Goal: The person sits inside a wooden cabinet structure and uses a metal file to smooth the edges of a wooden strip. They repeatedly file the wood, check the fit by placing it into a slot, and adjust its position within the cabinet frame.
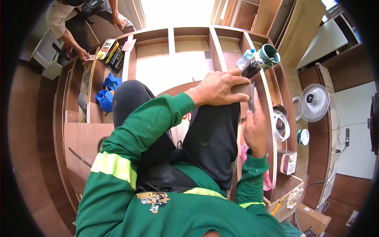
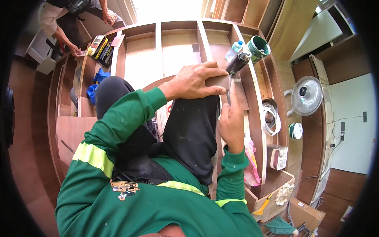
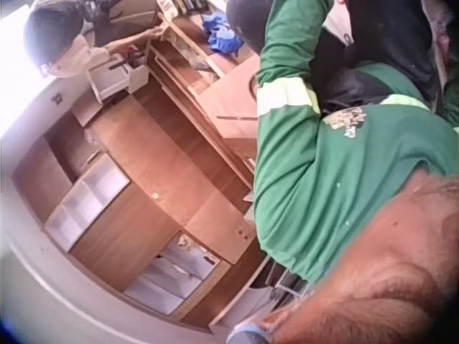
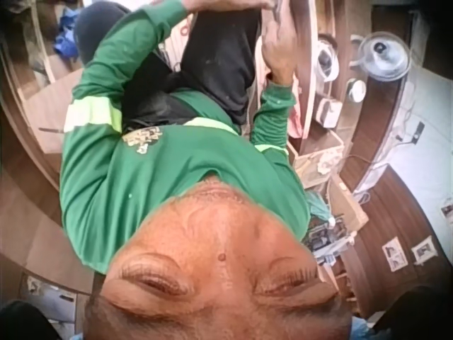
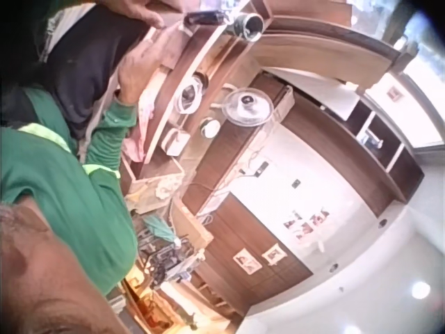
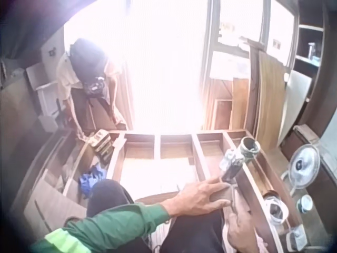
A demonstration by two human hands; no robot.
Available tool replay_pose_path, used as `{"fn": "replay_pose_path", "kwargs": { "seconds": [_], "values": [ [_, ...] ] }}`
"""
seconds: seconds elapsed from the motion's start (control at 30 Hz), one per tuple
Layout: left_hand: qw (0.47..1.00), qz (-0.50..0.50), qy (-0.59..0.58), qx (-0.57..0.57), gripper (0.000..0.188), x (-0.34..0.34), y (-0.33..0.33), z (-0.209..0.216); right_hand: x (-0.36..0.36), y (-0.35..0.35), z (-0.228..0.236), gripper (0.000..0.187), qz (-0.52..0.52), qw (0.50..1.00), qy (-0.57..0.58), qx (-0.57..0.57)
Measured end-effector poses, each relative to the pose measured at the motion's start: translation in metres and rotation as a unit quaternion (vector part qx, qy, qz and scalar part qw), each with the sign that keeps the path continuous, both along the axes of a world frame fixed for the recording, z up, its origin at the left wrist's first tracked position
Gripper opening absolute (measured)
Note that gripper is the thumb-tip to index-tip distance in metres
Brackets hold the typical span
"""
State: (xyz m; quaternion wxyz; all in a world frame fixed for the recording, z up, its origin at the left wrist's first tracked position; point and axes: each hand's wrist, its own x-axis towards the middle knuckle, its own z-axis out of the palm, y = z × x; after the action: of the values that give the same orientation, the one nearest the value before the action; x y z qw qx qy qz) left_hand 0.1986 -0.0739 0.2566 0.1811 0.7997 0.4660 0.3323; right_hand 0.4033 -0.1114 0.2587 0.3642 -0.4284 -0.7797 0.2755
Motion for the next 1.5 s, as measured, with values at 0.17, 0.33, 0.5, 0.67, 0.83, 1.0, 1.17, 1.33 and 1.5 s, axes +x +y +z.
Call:
{"fn": "replay_pose_path", "kwargs": {
  "seconds": [0.17,0.33,0.5,0.67,0.83,1.0,1.17,1.33,1.5],
  "values": [
    [1.0,0.0,0.002,-0.014,0.066,0.0,0.001,0.005,-0.007,0.01,0.01,0.06,0.007,0.999,0.024,-0.047],
    [1.0,-0.022,-0.017,0.005,0.065,0.0,0.004,-0.001,-0.006,0.014,0.008,0.062,0.012,0.994,0.038,-0.098],
    [1.0,-0.007,-0.005,-0.018,0.066,0.001,0.001,0.003,-0.002,-0.004,0.005,0.063,0.006,1.0,0.026,-0.007],
    [1.0,-0.022,-0.008,-0.012,0.066,0.001,0.002,0.006,-0.008,0.019,0.014,0.061,0.004,0.996,0.02,-0.082],
    [0.999,-0.003,0.017,-0.036,0.065,-0.003,0.0,0.004,0.019,0.016,0.015,0.062,-0.03,0.996,-0.074,0.026],
    [0.999,-0.022,0.028,-0.037,0.063,-0.001,0.002,0.008,0.029,-0.012,0.033,0.067,-0.058,0.913,-0.361,0.181],
    [0.999,-0.034,0.023,-0.023,0.063,0.0,0.005,0.008,0.025,0.025,0.003,0.063,-0.095,0.904,-0.382,0.167],
    [0.999,-0.02,0.021,-0.041,0.064,0.0,0.0,0.008,0.025,-0.013,0.027,0.062,-0.077,0.912,-0.357,0.187],
    [0.999,-0.044,0.008,-0.026,0.06,-0.003,0.008,0.01,0.025,0.033,-0.005,0.064,-0.105,0.956,-0.259,0.093]
  ]
}}
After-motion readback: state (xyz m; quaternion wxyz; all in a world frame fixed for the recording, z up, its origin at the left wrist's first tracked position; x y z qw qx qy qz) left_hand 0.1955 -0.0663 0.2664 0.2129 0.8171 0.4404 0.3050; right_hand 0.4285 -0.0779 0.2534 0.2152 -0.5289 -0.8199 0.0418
